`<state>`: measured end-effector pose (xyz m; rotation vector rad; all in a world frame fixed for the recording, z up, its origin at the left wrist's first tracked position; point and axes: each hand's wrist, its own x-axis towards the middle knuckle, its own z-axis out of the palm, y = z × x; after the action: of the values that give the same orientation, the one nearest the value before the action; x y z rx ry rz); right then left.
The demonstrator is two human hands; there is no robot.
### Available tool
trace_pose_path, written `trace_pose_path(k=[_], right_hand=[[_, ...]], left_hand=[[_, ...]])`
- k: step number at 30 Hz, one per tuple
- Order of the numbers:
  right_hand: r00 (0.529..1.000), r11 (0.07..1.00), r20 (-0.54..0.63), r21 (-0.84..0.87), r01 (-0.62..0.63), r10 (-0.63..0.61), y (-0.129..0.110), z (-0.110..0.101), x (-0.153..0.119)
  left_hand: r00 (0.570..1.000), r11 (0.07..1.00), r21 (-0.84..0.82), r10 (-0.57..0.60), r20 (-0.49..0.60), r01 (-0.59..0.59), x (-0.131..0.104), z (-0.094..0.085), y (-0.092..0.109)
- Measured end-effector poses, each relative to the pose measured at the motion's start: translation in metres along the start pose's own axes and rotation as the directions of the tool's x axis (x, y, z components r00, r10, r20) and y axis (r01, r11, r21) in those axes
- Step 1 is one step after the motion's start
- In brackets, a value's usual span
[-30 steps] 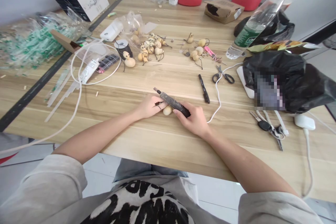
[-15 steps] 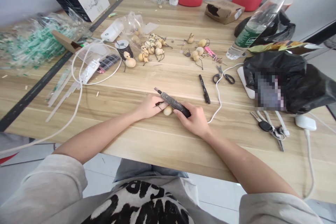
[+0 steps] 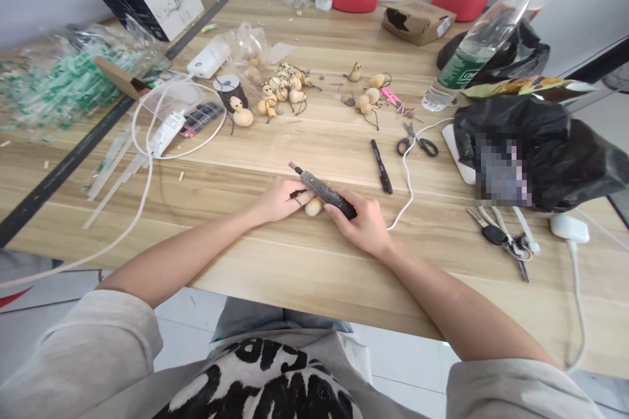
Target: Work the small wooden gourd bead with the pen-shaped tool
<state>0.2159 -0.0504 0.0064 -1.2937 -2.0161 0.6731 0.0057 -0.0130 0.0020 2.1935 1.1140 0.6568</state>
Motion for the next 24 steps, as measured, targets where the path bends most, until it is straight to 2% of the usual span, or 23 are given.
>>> trace_pose_path(k=[24], right_hand=[[1.0,1.0,0.027,0.008,-0.013,0.012,0.0,-0.0007,-0.0001]], left_hand=[[1.0,1.0,-0.005,0.011,-0.015,-0.011,-0.0004,-0.0001,0.0003]])
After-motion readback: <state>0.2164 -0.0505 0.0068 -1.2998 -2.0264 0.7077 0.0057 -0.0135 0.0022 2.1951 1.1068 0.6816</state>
